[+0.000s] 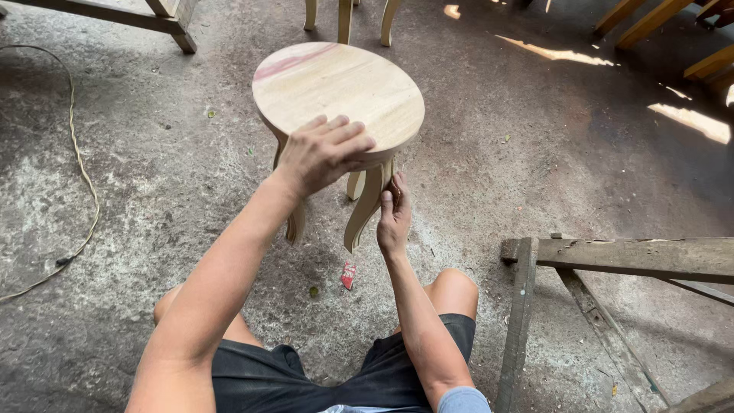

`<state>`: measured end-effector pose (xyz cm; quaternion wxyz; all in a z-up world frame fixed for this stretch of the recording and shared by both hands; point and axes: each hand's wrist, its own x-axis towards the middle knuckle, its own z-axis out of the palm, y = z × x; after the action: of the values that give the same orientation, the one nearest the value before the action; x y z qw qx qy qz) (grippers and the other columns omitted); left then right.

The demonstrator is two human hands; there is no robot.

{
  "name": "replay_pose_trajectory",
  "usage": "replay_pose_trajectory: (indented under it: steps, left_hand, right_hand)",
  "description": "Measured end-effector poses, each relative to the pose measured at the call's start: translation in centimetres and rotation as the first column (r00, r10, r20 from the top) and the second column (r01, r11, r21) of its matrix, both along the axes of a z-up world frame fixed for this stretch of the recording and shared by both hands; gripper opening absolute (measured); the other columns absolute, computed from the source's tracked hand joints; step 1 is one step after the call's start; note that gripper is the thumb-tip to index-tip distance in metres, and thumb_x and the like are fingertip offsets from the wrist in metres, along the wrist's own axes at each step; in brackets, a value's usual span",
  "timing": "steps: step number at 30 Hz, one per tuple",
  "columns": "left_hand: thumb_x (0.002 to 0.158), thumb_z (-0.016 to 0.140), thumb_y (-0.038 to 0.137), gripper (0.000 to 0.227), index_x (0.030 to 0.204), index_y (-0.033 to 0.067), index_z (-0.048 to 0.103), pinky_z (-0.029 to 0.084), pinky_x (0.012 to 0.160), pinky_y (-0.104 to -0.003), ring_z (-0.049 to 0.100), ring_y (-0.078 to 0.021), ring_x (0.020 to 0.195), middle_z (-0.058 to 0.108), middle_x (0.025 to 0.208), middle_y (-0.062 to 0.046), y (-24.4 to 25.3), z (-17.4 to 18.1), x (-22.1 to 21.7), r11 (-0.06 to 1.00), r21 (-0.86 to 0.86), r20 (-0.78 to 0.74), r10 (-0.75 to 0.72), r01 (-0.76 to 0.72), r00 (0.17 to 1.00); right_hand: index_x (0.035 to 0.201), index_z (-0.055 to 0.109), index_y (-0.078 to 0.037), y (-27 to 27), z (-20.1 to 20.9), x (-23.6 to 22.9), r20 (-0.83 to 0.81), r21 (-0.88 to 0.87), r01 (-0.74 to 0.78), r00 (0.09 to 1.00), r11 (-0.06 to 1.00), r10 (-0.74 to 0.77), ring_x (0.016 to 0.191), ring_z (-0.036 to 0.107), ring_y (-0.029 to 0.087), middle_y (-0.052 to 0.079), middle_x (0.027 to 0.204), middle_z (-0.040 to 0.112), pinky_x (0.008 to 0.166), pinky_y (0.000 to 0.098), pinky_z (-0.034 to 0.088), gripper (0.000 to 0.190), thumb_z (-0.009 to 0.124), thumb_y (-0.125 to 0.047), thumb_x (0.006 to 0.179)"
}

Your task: The person sands the surfaces and legs of small wooden stools using a piece of sandpaper, then picks up a finished tabletop and sets it aside before continuing to sand another stool.

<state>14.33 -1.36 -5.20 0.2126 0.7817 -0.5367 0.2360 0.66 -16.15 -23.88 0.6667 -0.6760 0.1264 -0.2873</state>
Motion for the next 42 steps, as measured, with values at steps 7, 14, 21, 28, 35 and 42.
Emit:
replay_pose_trajectory:
  steps: [7,14,21,28,35,42]
  left_hand:
    - [0.081,0.087,0.041,0.049,0.113,0.0118,0.065,0.054,0.084,-0.038,0.067,-0.026,0.092,0.068,0.108,-0.006,-1.1,0.6,1.3,0.964,0.221,-0.294,0.208,-0.145,0.933]
    - [0.073,0.084,0.059,0.067,0.123,0.0173,0.068,0.056,0.082,-0.045,0.068,-0.033,0.105,0.07,0.121,-0.013,-3.3,-1.3,3.3,0.943,0.238,0.019,0.237,-0.234,0.971]
    - [0.075,0.084,0.055,0.065,0.13,0.0235,0.069,0.057,0.089,-0.041,0.068,-0.0291,0.113,0.07,0.13,-0.008,-3.1,-3.2,4.1,0.927,0.255,0.083,0.262,-0.275,0.961]
    - [0.075,0.084,0.054,0.06,0.125,0.0244,0.07,0.056,0.081,-0.041,0.069,-0.0253,0.103,0.073,0.119,-0.003,-3.4,-2.0,4.7,0.939,0.219,0.123,0.244,-0.266,0.962]
    - [0.084,0.083,0.057,0.056,0.125,0.0225,0.07,0.057,0.079,-0.04,0.069,-0.0259,0.101,0.072,0.116,-0.005,-3.3,-3.7,5.0,0.922,0.295,0.047,0.247,-0.25,0.968]
    - [0.085,0.083,0.059,0.059,0.13,0.0239,0.069,0.057,0.086,-0.042,0.068,-0.0266,0.109,0.071,0.124,-0.005,-3.0,-3.9,5.0,0.931,0.257,0.106,0.241,-0.261,0.965]
  right_hand:
    - [0.143,0.054,0.001,1.4,1.9,0.6,-0.103,-0.176,0.142,0.982,0.974,-0.161,0.132,0.058,0.029,0.02,0.145,0.054,0.113,0.0385,0.047,0.038,0.053,-0.012,0.107]
    - [0.136,0.064,0.001,0.1,4.0,-1.0,-0.073,-0.401,0.204,0.965,0.893,-0.253,0.135,0.057,0.034,0.02,0.146,0.054,0.112,0.0395,0.048,0.032,0.055,-0.013,0.107]
    - [0.144,0.059,-0.006,1.9,2.7,2.2,0.106,-0.568,0.234,0.971,0.789,-0.212,0.136,0.054,0.036,0.022,0.147,0.05,0.116,0.0413,0.046,0.044,0.058,0.002,0.101]
    - [0.142,0.062,-0.008,2.2,0.9,1.8,0.133,-0.569,0.255,0.967,0.781,-0.219,0.14,0.052,0.035,0.02,0.147,0.051,0.122,0.0426,0.044,0.048,0.06,0.01,0.098]
    - [0.146,0.059,-0.006,0.9,0.7,4.3,0.117,-0.589,0.258,0.965,0.766,-0.235,0.148,0.044,0.035,0.019,0.159,0.044,0.126,0.0442,0.037,0.057,0.053,0.011,0.092]
    - [0.15,0.055,-0.007,1.1,-0.1,5.2,0.118,-0.672,0.296,0.948,0.679,-0.296,0.148,0.046,0.031,0.013,0.164,0.043,0.126,0.0417,0.036,0.049,0.057,0.003,0.102]
